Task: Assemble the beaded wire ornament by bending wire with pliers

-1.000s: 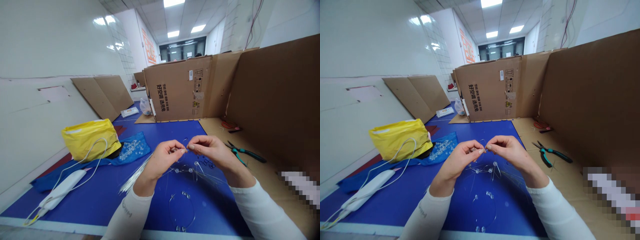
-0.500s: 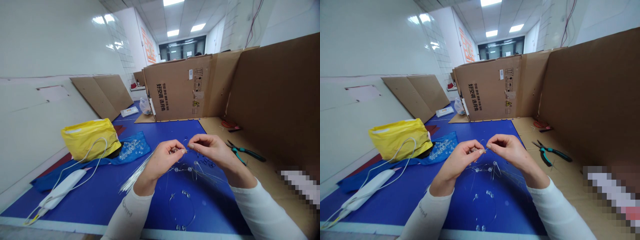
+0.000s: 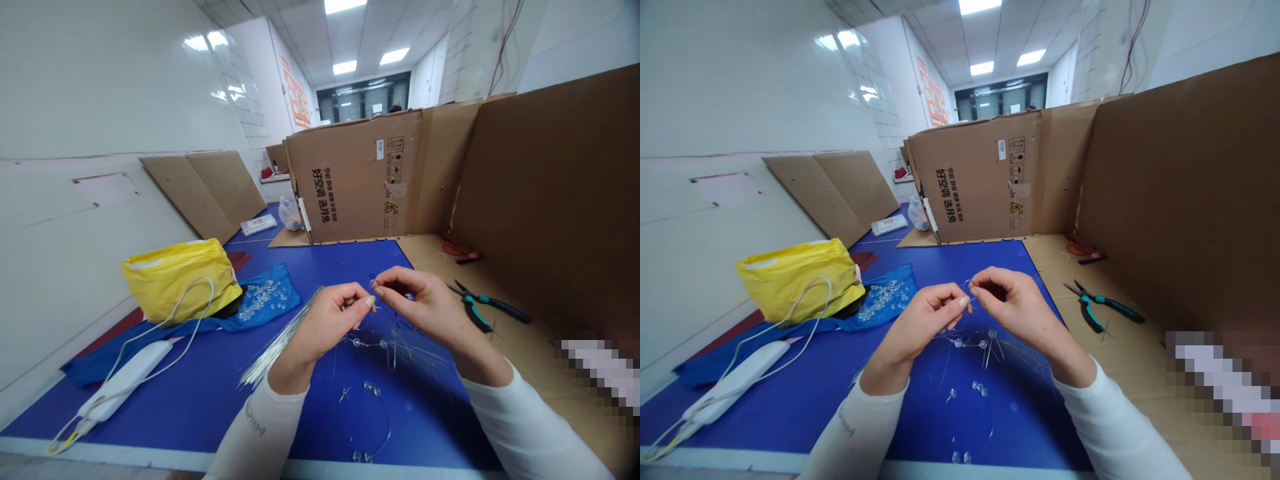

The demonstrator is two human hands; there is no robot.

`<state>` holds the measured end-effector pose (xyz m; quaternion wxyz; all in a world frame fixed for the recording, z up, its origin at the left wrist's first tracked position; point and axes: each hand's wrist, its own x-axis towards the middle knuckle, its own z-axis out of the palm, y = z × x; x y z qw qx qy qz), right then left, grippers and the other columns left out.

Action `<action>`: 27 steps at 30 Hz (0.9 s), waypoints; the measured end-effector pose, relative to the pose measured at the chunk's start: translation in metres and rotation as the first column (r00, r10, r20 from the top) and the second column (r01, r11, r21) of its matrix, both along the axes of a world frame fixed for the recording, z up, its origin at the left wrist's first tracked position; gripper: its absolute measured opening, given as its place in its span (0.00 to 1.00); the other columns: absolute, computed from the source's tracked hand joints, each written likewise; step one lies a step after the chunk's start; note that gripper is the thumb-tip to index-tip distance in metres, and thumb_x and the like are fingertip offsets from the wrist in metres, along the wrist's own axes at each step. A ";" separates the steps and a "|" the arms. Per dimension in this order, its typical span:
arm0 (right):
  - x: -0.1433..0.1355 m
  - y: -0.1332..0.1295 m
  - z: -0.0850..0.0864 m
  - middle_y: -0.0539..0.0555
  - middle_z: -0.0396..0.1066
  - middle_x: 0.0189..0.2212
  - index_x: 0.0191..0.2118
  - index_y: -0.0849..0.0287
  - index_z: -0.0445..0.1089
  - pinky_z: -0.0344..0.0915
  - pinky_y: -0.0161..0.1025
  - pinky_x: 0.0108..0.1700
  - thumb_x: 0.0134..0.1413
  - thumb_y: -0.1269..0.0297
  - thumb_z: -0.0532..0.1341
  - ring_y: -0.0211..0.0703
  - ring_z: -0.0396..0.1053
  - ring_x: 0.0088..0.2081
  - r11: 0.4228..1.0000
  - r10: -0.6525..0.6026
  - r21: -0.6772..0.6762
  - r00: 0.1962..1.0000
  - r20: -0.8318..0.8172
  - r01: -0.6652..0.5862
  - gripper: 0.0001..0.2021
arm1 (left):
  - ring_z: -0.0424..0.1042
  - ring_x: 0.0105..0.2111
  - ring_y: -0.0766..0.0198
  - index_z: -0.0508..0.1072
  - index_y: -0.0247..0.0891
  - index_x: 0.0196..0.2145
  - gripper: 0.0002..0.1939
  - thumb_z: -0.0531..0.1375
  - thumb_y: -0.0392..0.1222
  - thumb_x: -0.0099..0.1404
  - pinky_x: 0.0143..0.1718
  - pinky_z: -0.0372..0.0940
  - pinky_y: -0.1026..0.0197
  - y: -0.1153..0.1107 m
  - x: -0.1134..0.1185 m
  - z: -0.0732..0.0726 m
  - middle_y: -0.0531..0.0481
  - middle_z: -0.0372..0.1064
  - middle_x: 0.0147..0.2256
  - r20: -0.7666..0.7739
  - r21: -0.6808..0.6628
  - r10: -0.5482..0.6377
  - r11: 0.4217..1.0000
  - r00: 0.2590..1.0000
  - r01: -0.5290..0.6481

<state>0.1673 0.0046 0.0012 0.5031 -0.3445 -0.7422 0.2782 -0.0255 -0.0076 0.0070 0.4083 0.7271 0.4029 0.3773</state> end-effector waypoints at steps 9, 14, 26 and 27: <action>0.003 -0.004 -0.001 0.52 0.76 0.32 0.38 0.55 0.73 0.65 0.39 0.36 0.63 0.66 0.58 0.41 0.70 0.32 0.984 -0.110 0.160 0.979 0.173 0.083 0.06 | 0.56 0.21 0.69 0.74 0.36 0.28 0.14 0.60 0.47 0.67 0.24 0.51 0.63 -0.002 0.004 0.000 0.58 0.60 0.19 0.052 -0.011 0.045 0.999 0.998 -0.045; 0.006 -0.007 0.002 0.52 0.77 0.32 0.37 0.54 0.73 0.65 0.40 0.37 0.63 0.68 0.58 0.43 0.72 0.33 0.984 -0.104 0.167 0.974 0.203 0.070 0.07 | 0.56 0.20 0.69 0.74 0.36 0.28 0.13 0.60 0.47 0.66 0.25 0.51 0.63 -0.003 0.004 0.001 0.58 0.60 0.19 0.047 -0.023 0.058 0.998 0.997 -0.057; 0.004 -0.003 0.001 0.52 0.77 0.29 0.39 0.56 0.76 0.66 0.39 0.33 0.57 0.60 0.62 0.42 0.71 0.30 0.995 -0.010 -0.103 0.999 0.052 0.015 0.08 | 0.58 0.22 0.69 0.74 0.37 0.31 0.14 0.60 0.50 0.68 0.25 0.51 0.63 0.000 0.001 -0.004 0.57 0.61 0.21 0.050 -0.006 0.040 0.999 0.998 -0.039; 0.003 -0.003 0.001 0.52 0.77 0.29 0.40 0.57 0.76 0.66 0.39 0.33 0.57 0.60 0.63 0.42 0.70 0.29 0.992 -0.003 -0.128 1.000 0.025 0.007 0.09 | 0.58 0.22 0.69 0.74 0.37 0.31 0.14 0.59 0.49 0.69 0.25 0.51 0.63 0.000 0.001 -0.004 0.57 0.62 0.21 0.045 0.000 0.036 0.999 0.998 -0.036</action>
